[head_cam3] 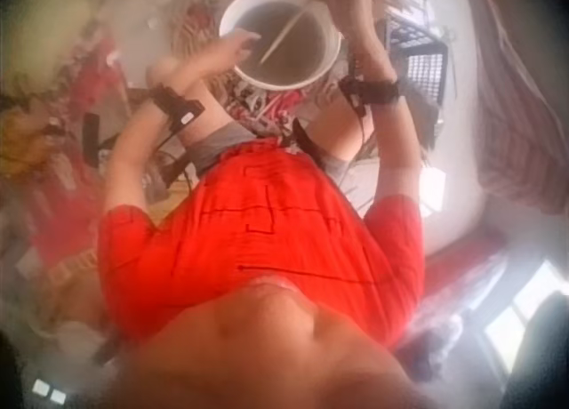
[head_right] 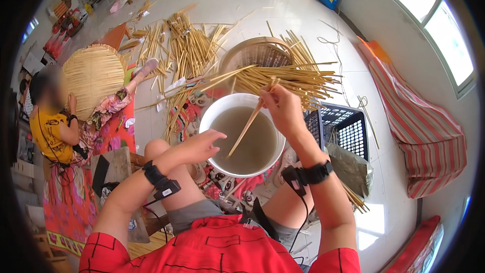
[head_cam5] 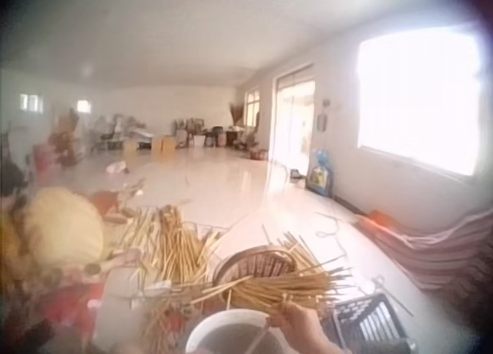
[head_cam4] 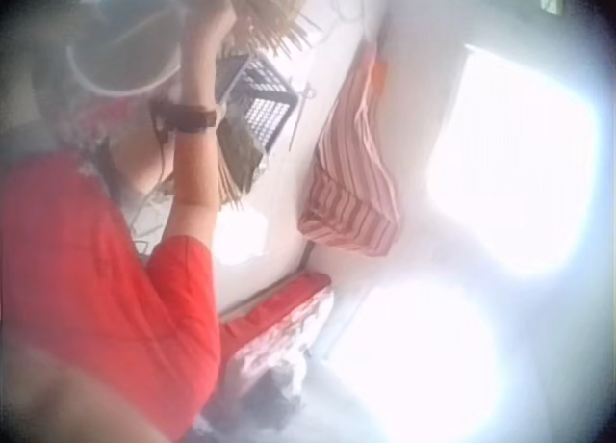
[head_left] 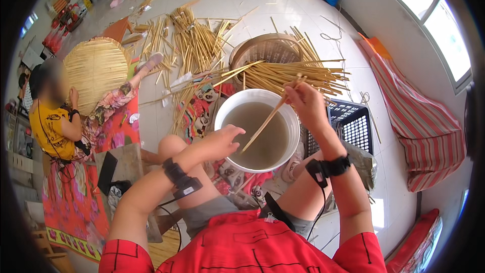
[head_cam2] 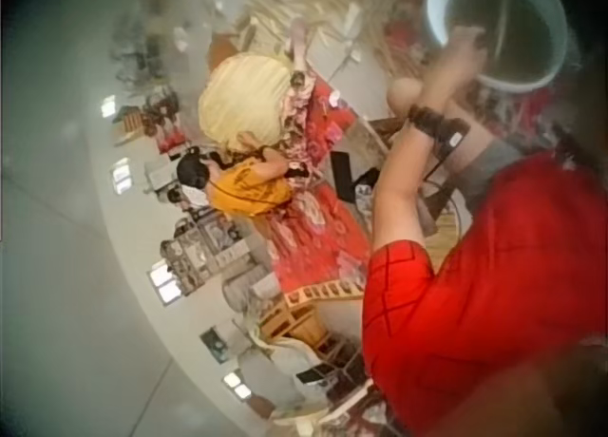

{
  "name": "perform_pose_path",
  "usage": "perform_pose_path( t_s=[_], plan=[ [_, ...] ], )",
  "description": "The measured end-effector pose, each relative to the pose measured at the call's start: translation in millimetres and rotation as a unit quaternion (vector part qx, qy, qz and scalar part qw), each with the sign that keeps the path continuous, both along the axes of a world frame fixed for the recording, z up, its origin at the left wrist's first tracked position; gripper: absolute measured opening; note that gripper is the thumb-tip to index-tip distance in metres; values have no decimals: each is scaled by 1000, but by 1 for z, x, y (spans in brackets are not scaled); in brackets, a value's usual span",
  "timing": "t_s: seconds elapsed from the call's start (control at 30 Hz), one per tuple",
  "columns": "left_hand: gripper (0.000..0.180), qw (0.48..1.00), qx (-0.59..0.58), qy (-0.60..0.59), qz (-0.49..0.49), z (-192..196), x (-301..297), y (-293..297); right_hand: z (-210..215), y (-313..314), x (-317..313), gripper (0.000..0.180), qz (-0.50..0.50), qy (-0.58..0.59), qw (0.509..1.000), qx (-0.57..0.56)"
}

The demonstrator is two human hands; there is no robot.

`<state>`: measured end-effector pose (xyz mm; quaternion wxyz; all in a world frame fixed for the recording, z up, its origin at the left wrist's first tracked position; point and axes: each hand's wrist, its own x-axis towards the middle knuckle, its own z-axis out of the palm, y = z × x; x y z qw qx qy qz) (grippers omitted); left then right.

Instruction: The person sits on the floor and repeatedly picks up thin bamboo sticks, dips them into a bucket of water, and peels or scrapes their surfaces with their fingers. They handle the sticks one at a time and place them into a nearby basket.

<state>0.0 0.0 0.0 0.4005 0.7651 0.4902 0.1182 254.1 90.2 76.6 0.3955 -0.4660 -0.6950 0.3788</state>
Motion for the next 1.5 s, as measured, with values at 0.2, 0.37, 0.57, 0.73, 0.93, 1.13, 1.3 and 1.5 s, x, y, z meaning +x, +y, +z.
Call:
perform_pose_path(
  t_s=[0.2, 0.37, 0.57, 0.73, 0.93, 1.13, 1.3, 1.5],
  plan=[
    [45, 995, 81, 30, 50, -61, 20, 42, -66, 45, -22, 19, 45, -58, 996, -42],
    [29, 992, 68, 61, 89, -73, 34, 84, -93, 63, -32, 19, 102, -106, 985, -87],
    [17, 993, 30, 46, 108, -83, 35, 108, -134, 73, -26, 18, 143, -125, 972, -136],
    [11, 970, 184, -77, 141, -72, 32, 127, -109, 73, -37, 16, 134, -75, 985, -80],
    [14, 944, 157, -235, 172, -33, 20, 132, -66, 84, -18, 20, -28, 148, 989, 6],
    [22, 918, 149, -296, 218, -17, 16, 138, -47, 101, 0, 28, -97, 312, 944, 42],
    [23, 893, 150, -369, 209, -8, 14, 140, -52, 96, -15, 25, -42, 375, 926, 2],
    [23, 885, 186, -380, 193, -11, 33, 143, -76, 61, -51, 21, 46, 367, 900, -229]
  ],
)
